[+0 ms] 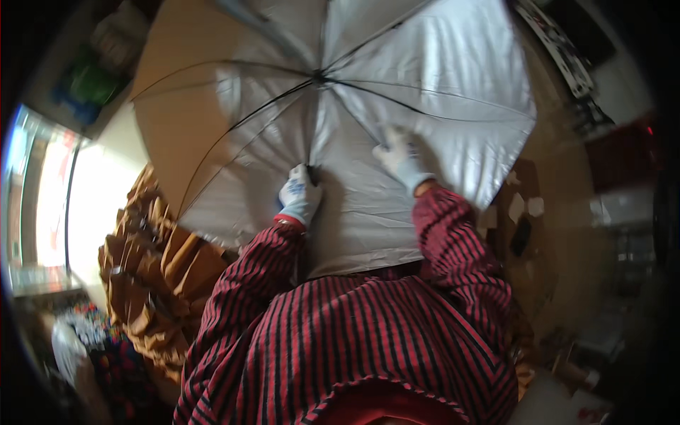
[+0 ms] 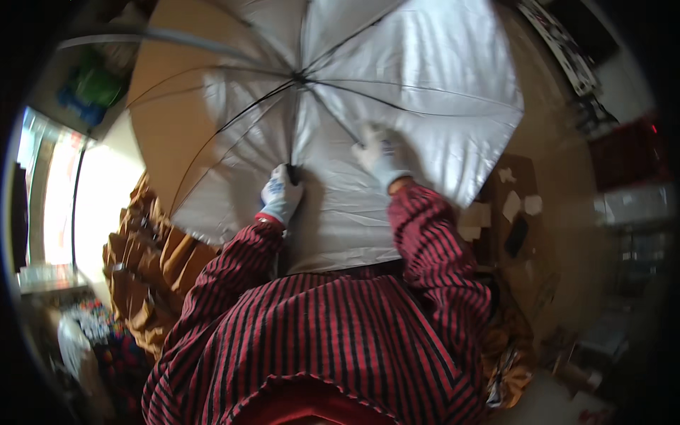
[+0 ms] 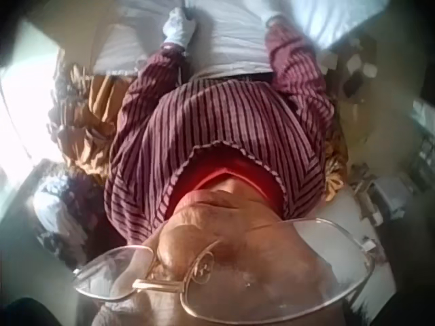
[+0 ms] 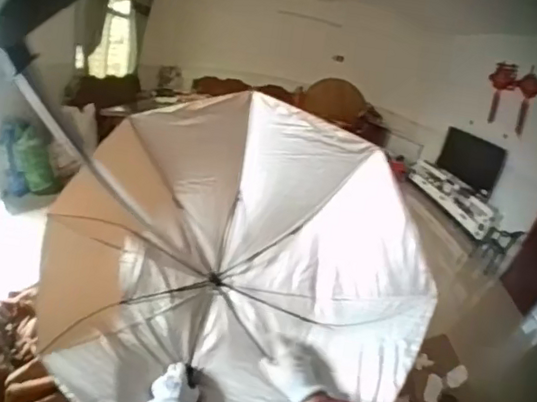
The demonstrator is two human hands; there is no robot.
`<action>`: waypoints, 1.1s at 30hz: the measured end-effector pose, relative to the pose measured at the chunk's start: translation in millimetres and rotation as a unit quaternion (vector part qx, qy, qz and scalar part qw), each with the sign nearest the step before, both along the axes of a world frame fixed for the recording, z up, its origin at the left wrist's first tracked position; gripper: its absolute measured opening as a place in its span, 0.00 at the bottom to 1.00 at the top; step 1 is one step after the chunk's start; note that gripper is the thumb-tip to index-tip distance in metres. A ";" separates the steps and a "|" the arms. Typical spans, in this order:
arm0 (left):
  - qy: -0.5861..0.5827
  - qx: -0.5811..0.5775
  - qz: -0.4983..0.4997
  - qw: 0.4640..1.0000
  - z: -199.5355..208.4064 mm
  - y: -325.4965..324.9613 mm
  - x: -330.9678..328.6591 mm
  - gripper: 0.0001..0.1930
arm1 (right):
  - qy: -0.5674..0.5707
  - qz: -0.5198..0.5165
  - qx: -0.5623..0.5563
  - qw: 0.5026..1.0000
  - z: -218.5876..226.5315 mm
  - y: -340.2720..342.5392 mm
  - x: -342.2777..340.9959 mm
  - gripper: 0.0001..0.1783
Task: Attach and secure umbrella fabric to the metal frame ribs using a handheld tool.
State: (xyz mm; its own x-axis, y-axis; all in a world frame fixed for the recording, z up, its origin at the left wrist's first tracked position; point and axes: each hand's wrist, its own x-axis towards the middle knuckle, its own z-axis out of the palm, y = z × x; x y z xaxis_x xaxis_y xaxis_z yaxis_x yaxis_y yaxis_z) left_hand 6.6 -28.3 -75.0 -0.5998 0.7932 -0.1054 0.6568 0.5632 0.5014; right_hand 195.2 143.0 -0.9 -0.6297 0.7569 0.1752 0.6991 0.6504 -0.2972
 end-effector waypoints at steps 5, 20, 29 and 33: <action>0.001 0.016 0.003 1.000 -5.3 0.8 -1.5 0.19 | -0.029 -0.108 0.242 0.964 16.7 51.2 -3.6 0.31; -0.315 0.200 0.123 0.919 -37.3 7.2 -20.4 0.13 | 0.013 -0.044 0.112 0.993 43.9 117.2 -3.9 0.23; 0.037 0.110 -0.024 0.993 -22.2 1.5 -14.3 0.13 | 0.400 -0.057 0.272 0.873 150.3 34.9 168.3 0.11; 0.026 0.094 -0.044 0.994 -28.4 6.3 -24.5 0.15 | 0.300 -0.346 0.042 0.888 89.9 13.7 275.4 0.17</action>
